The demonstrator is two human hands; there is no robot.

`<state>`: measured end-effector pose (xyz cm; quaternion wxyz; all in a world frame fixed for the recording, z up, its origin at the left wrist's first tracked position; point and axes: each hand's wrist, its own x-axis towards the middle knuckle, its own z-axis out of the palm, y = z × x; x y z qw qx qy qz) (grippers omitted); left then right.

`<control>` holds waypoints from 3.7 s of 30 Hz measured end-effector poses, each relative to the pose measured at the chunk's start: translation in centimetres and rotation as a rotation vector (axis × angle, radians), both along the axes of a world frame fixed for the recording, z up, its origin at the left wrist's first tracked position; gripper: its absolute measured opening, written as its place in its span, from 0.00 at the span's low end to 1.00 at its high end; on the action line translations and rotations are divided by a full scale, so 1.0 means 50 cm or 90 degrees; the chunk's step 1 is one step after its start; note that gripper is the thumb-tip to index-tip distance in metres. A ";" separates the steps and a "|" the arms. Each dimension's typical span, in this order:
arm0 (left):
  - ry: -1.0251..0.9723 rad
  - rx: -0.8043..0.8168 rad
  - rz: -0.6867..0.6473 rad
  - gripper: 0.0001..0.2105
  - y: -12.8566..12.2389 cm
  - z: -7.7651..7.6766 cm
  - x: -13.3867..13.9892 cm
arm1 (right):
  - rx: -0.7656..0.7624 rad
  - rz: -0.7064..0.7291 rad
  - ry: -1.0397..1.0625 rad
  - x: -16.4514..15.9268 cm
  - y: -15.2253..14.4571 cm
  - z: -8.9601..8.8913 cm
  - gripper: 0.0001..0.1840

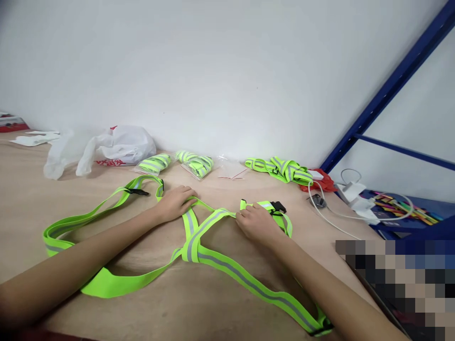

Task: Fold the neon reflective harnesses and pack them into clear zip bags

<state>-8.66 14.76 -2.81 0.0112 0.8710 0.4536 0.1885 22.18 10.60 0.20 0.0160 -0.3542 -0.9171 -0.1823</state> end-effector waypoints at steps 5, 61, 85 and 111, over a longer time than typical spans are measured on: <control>-0.015 0.068 0.011 0.12 0.008 -0.005 -0.011 | -0.278 -0.050 0.211 0.034 0.012 0.017 0.16; -0.056 -0.069 0.064 0.16 0.014 -0.005 -0.031 | 0.189 -0.190 0.376 0.253 0.090 -0.051 0.22; -0.028 -0.042 0.132 0.21 0.026 -0.006 -0.045 | 0.041 -0.268 0.514 0.324 0.088 -0.036 0.18; -0.074 -0.023 0.070 0.15 0.027 0.012 -0.054 | -0.102 -0.307 0.791 0.352 0.113 -0.069 0.18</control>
